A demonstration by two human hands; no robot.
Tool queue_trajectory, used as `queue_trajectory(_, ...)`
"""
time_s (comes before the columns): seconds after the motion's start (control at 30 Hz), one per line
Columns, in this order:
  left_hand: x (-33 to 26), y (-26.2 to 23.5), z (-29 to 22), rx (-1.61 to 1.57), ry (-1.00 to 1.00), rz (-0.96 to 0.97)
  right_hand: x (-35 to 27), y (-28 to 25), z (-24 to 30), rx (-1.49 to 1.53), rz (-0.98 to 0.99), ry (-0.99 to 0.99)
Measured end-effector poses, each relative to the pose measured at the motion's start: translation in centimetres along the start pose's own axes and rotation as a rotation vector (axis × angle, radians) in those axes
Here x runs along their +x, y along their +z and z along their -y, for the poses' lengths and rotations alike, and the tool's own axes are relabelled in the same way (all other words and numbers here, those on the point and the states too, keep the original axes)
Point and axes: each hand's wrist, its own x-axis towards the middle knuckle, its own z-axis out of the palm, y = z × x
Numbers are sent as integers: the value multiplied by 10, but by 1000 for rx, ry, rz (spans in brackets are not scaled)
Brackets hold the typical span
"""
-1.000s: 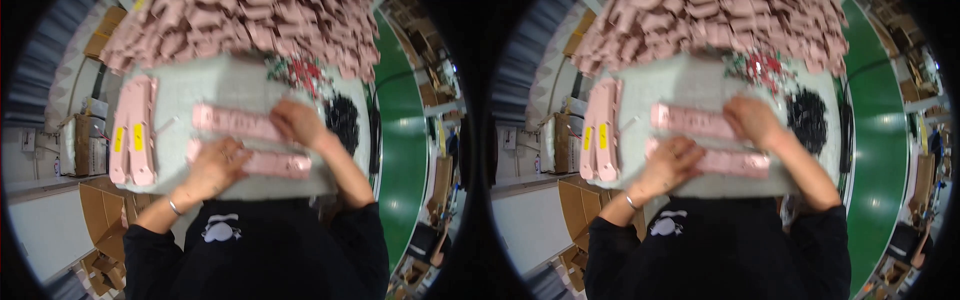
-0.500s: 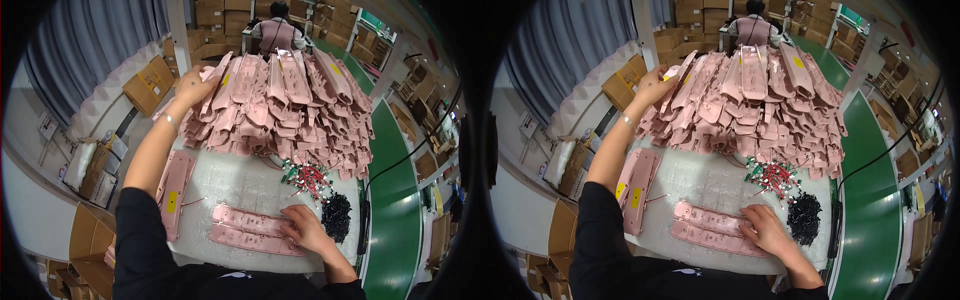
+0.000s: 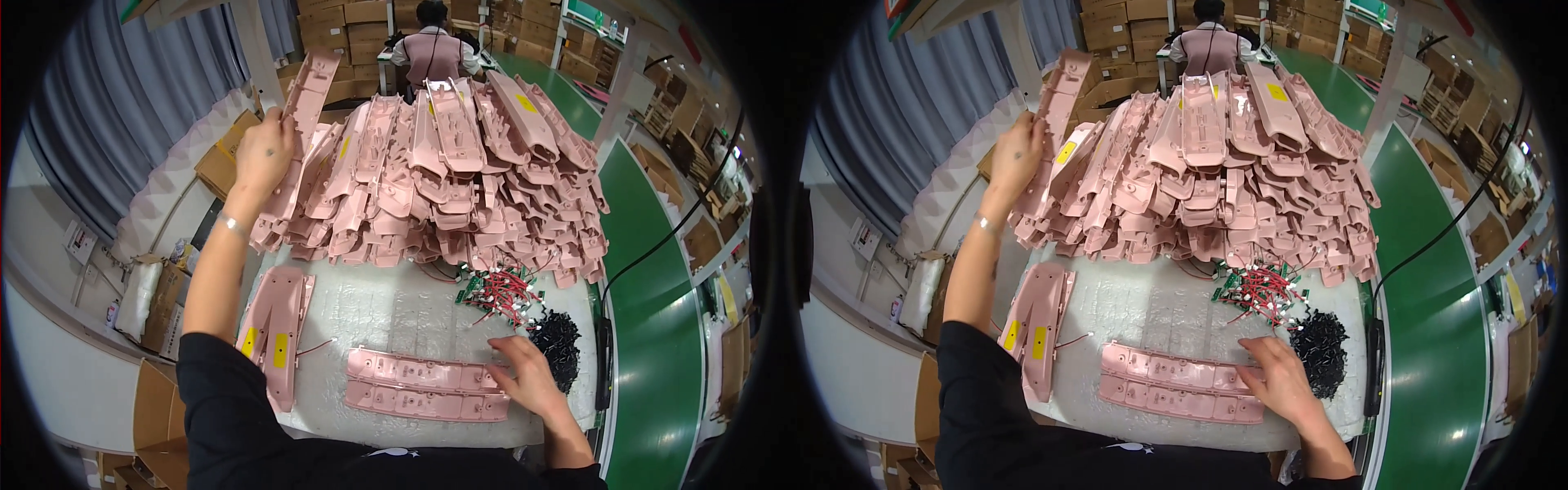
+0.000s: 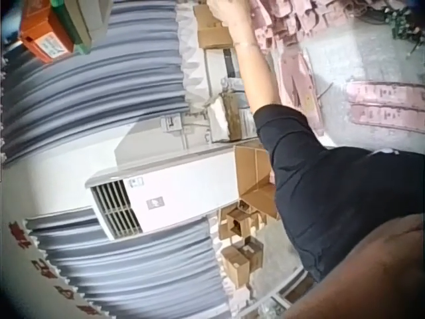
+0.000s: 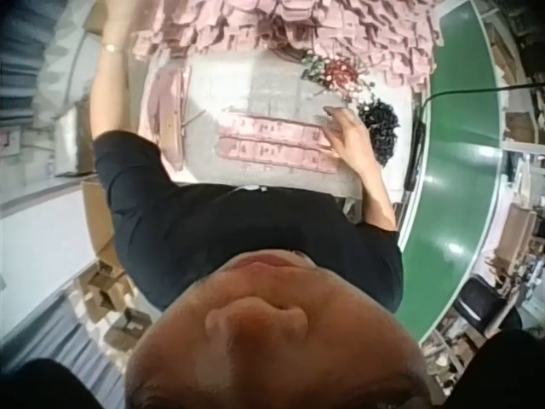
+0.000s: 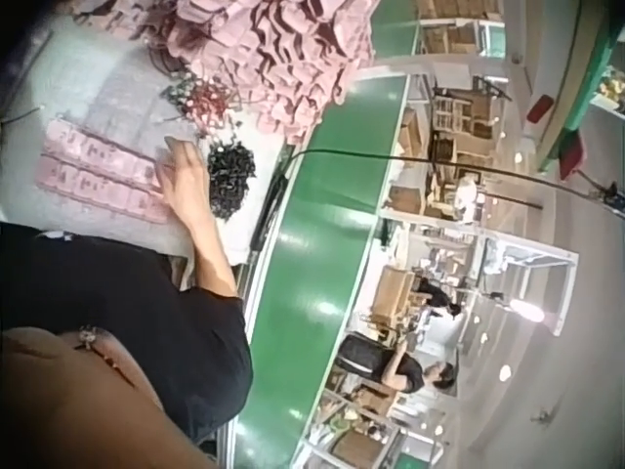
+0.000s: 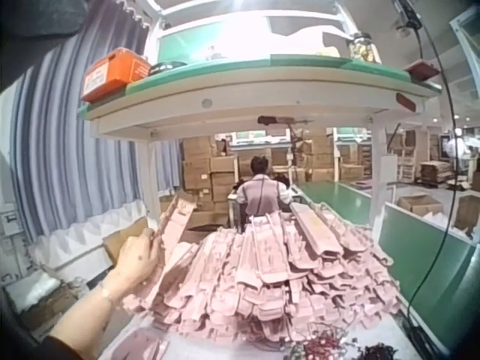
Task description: Driving screws into a plastic housing using an electric screwdriver on an assembly line.
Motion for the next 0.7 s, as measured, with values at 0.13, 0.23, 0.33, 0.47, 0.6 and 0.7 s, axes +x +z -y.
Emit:
queue_trajectory(0.13, -60, -61, -36, -629, 156, 119, 13, -15, 15, 37, -290, -86)
queue_trajectory(0.23, -108, -76, -50, -644, 775, 259, 22, -35, 45, -51, -603, -403)
queue_trajectory(0.33, -147, -49, -77, -533, 1012, 422, 32, -36, 61, -21, -619, -538)
queue_trajectory(0.47, -183, 24, -103, -314, 1143, 493, 72, 11, 38, -53, -319, -366)
queue_trajectory(0.6, -219, 61, -113, -501, 1043, 760, 64, 62, -17, -191, 60, -147)
queue_trajectory(0.7, -214, 31, -109, -561, 962, 877, 51, 61, -16, -117, 203, -149)
